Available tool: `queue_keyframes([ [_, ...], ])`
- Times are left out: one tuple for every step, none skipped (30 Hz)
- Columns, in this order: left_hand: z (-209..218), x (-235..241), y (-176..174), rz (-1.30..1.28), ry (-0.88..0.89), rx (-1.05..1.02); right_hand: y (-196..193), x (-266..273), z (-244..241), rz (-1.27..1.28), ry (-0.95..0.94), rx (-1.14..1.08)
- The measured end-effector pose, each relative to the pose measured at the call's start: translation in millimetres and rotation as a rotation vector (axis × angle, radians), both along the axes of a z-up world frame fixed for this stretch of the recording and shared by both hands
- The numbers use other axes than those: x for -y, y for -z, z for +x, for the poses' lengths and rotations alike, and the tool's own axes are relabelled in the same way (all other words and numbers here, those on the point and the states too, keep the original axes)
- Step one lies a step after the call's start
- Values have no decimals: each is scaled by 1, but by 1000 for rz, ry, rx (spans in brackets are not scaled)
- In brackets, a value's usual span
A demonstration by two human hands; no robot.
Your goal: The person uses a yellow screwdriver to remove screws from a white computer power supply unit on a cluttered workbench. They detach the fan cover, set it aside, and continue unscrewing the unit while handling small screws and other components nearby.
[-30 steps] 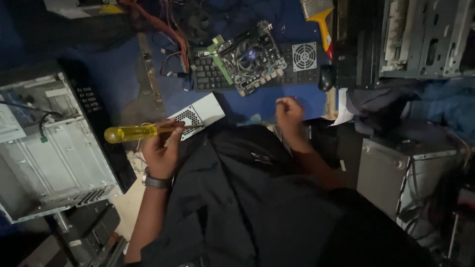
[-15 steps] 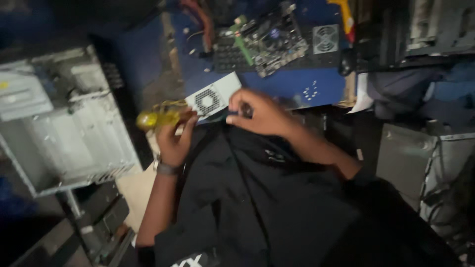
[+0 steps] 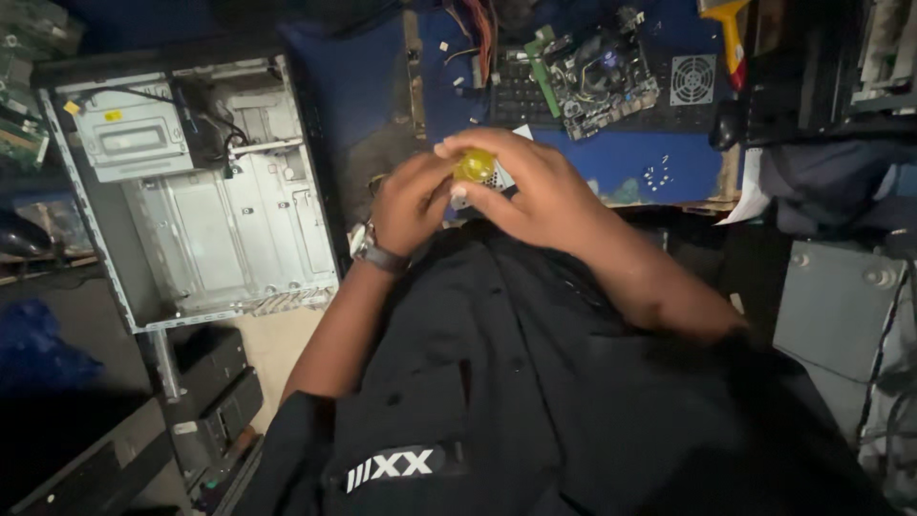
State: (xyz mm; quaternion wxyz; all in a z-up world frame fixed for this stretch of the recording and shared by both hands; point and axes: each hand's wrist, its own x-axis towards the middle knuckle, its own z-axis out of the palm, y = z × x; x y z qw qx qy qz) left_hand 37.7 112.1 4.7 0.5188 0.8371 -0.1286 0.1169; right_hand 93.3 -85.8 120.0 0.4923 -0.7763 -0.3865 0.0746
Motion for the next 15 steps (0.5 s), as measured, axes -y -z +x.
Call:
queue_keyframes([
  [4,-5,3,17,5,16,5,-2,-2,-9,7,13],
  [6,-9,6,34,10,33,9,-4,-3,-17,15,26],
  [8,-11,8,9,24,14,12,-6,-4,-24,24,42],
  [9,-13,10,-16,39,-4,15,-9,-6,-29,36,29],
  [11,-15,11,-40,55,-21,16,-11,-8,-32,51,18],
  [12,-16,13,-49,67,-22,16,-14,-8,-35,66,6],
  [12,-16,14,-57,77,-23,16,-15,-8,-33,71,21],
  [14,-16,15,-65,87,-24,15,-16,-8,-32,76,35],
  [14,-17,17,-69,101,-20,15,-17,-9,-32,81,47],
  [15,-18,20,-73,115,-16,15,-18,-9,-31,87,46],
  [15,-18,22,-78,129,-14,15,-18,-11,-31,93,43],
  [14,-19,24,-84,137,-17,15,-19,-12,-32,98,40],
  [16,-18,25,-90,143,-11,14,-19,-12,-47,107,32],
  [18,-18,25,-96,149,-6,14,-20,-12,-62,116,23],
  [20,-18,25,-90,145,1,14,-21,-12,-76,123,15],
])
